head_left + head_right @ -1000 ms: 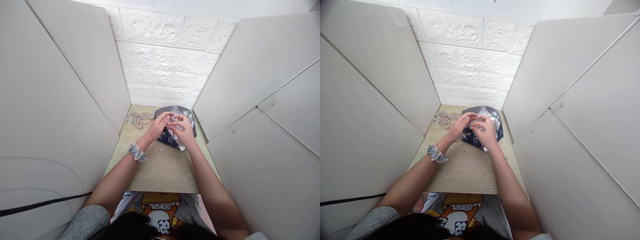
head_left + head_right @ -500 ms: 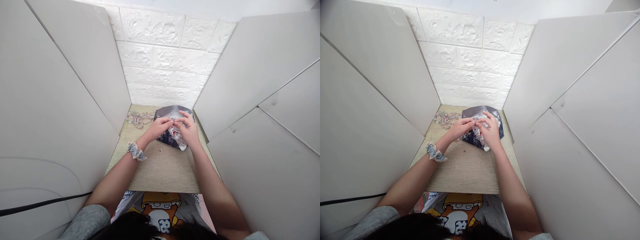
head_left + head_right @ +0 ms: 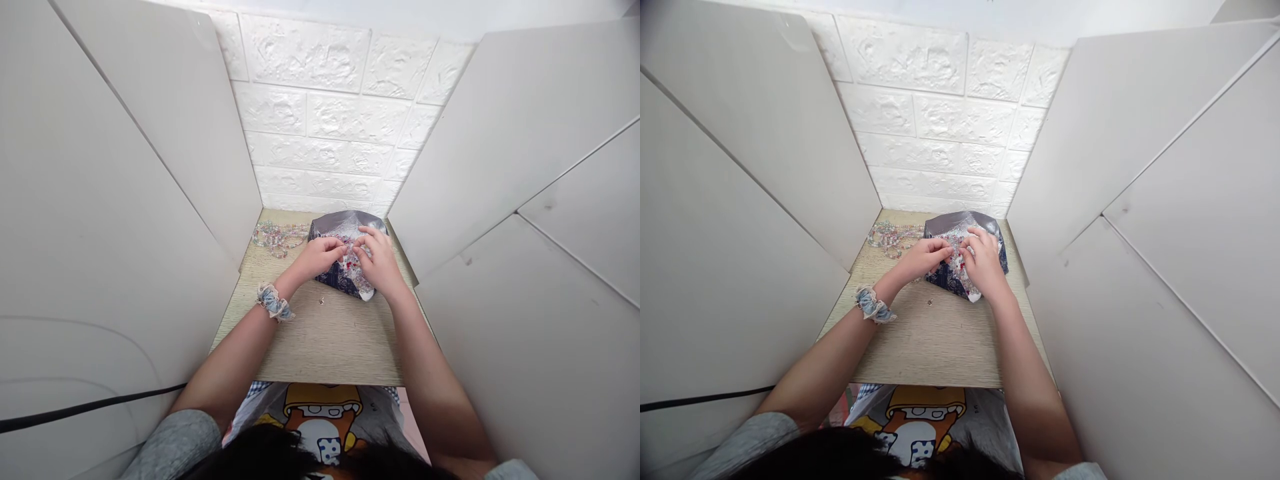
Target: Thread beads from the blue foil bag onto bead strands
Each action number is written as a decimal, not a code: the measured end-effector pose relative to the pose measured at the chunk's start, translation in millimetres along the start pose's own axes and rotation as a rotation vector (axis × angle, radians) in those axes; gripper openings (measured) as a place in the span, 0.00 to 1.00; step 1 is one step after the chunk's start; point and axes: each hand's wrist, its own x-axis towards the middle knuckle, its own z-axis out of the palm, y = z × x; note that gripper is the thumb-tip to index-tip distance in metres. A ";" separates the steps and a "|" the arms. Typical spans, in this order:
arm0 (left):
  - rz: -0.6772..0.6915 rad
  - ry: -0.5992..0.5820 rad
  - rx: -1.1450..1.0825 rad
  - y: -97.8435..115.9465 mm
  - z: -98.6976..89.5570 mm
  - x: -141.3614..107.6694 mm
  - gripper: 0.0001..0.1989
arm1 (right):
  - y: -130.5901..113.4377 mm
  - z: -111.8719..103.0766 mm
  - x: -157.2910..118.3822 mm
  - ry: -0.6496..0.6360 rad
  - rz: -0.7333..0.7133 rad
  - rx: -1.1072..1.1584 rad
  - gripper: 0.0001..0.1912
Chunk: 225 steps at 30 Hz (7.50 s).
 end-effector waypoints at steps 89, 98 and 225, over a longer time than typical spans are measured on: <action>0.040 0.085 0.164 -3.1 -1.1 1.0 0.12 | 7.4 15.0 -0.2 -0.146 0.249 0.516 0.03; 0.046 0.072 0.171 -6.3 -1.6 2.3 0.13 | 8.4 15.3 -0.4 -0.152 0.256 0.520 0.04; -0.064 0.018 -0.407 7.4 -6.3 -1.1 0.08 | 15.9 6.7 -8.1 -0.496 0.106 -0.290 0.05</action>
